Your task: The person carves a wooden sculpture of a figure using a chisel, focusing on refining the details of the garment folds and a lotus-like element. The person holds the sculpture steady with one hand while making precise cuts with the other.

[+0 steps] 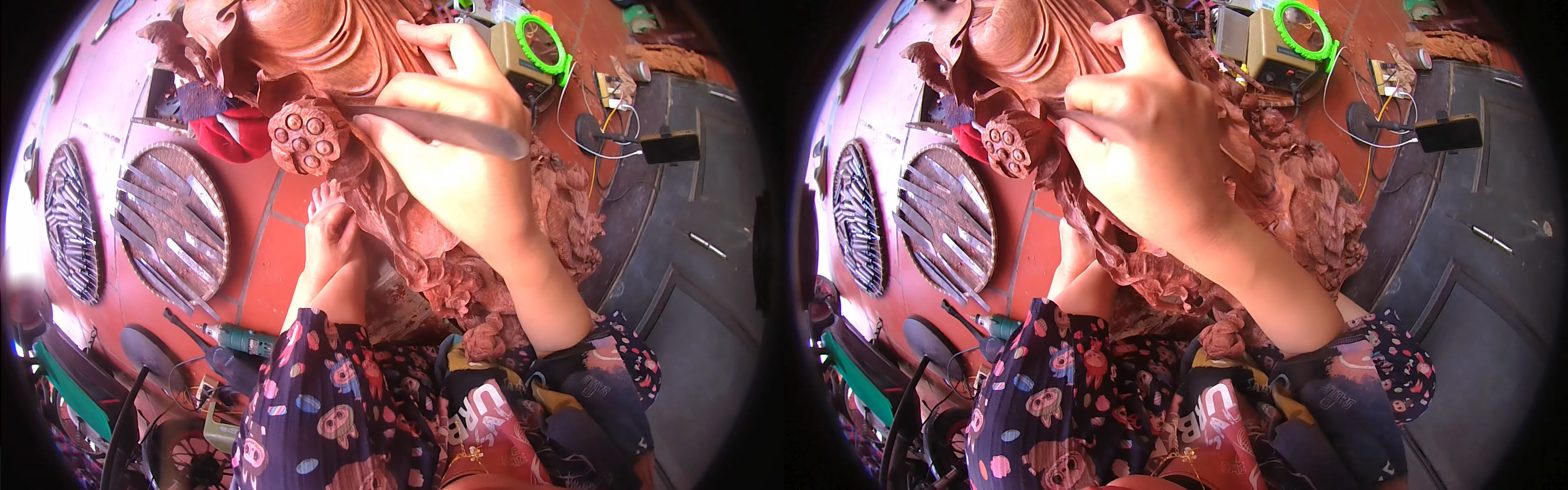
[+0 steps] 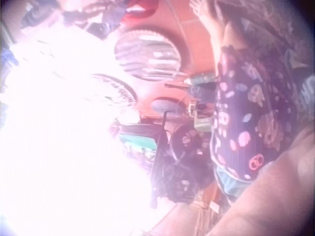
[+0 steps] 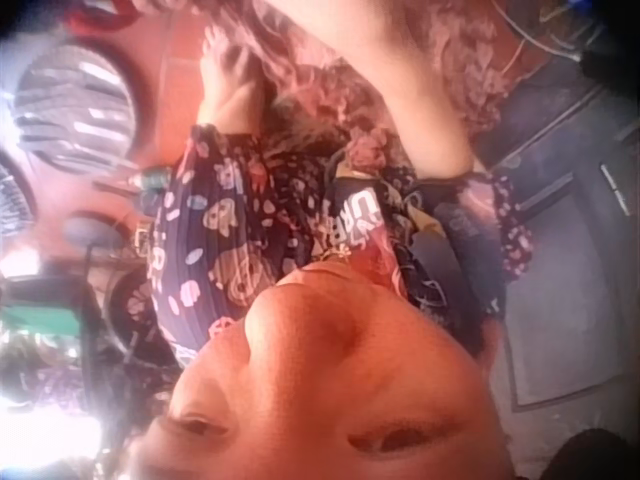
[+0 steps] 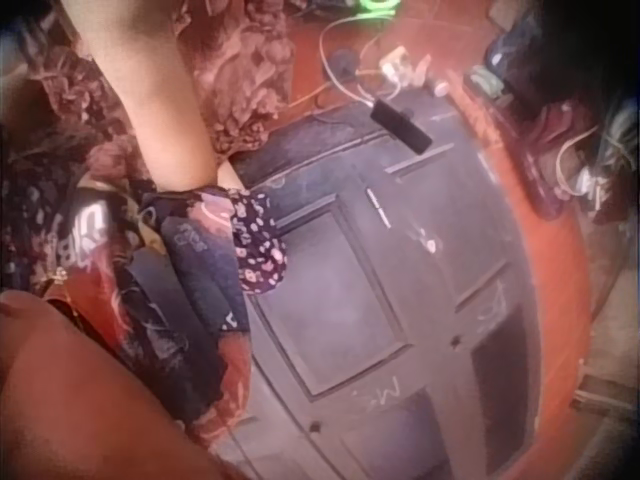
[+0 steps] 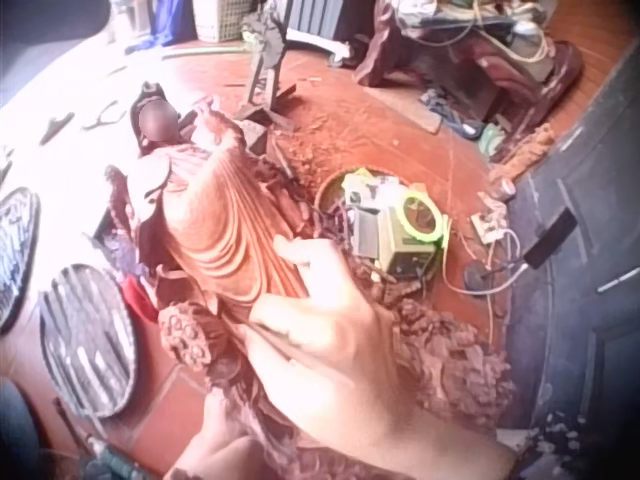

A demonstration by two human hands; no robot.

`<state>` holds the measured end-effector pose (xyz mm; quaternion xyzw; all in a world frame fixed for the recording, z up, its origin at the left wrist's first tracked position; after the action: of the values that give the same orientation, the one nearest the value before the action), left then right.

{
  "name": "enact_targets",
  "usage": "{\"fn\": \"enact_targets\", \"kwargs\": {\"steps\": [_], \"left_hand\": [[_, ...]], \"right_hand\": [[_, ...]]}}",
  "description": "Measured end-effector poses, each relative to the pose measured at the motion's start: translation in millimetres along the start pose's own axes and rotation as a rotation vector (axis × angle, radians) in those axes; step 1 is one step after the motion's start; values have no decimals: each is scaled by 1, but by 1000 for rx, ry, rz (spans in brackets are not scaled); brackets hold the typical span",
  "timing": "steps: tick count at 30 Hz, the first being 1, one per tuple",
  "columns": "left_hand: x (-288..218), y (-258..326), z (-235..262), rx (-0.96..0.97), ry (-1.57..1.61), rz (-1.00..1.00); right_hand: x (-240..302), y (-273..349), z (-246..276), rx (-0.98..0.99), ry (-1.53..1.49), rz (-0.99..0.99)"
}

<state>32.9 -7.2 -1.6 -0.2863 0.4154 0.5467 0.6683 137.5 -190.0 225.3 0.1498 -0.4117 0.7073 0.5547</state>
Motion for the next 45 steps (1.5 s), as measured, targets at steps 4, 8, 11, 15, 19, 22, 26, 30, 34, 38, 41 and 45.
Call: {"fn": "enact_targets", "kwargs": {"steps": [4, 8, 11, 15, 19, 22, 26, 30, 34, 38, 41, 45], "left_hand": [[2, -4, -8, 15, 15, -24], [4, 0, -5, -4, 70, 7], [1, -2, -4, 1, 44, 8], [6, -2, -9, 3, 22, -21], [7, 0, -9, 0, -6, -21], [8, 0, -6, 51, 33, -11], [22, 1, -13, 80, -112, -41], [12, 0, -8, 83, -4, 0], [14, 2, -7, 103, 15, 37], [22, 4, -14, 124, -51, 21], [24, 4, -14, 146, -44, 31], [18, 4, -12, 130, 4, 54]], "right_hand": [[-4, -5, 3, -14, -78, -31], [6, -8, 8, 88, 121, 115], [3, -7, 4, 71, -9, 20], [-6, -5, 6, 96, -88, -51], [-9, -3, 7, 102, -120, -10], [-16, -12, 19, 190, -200, -82], [2, -6, 10, 119, -36, -25], [-21, -15, 25, 172, -356, -181], [-11, -15, 21, 102, -153, 15], [-1, -12, 13, 123, -48, -85], [-10, -8, 9, 60, -130, -55], [2, 1, -10, -15, -40, -73]]}}
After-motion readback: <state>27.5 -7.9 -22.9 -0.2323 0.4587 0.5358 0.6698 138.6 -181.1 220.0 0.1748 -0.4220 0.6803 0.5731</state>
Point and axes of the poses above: each hand's wrist, its own y-axis away from the middle knuckle, its own z-axis out of the back of the hand, x = y × z, the point moved 3 cm from there along -y, towards the middle knuckle, and after that the axes turned 1 degree about -y, right-handed, at the moved point
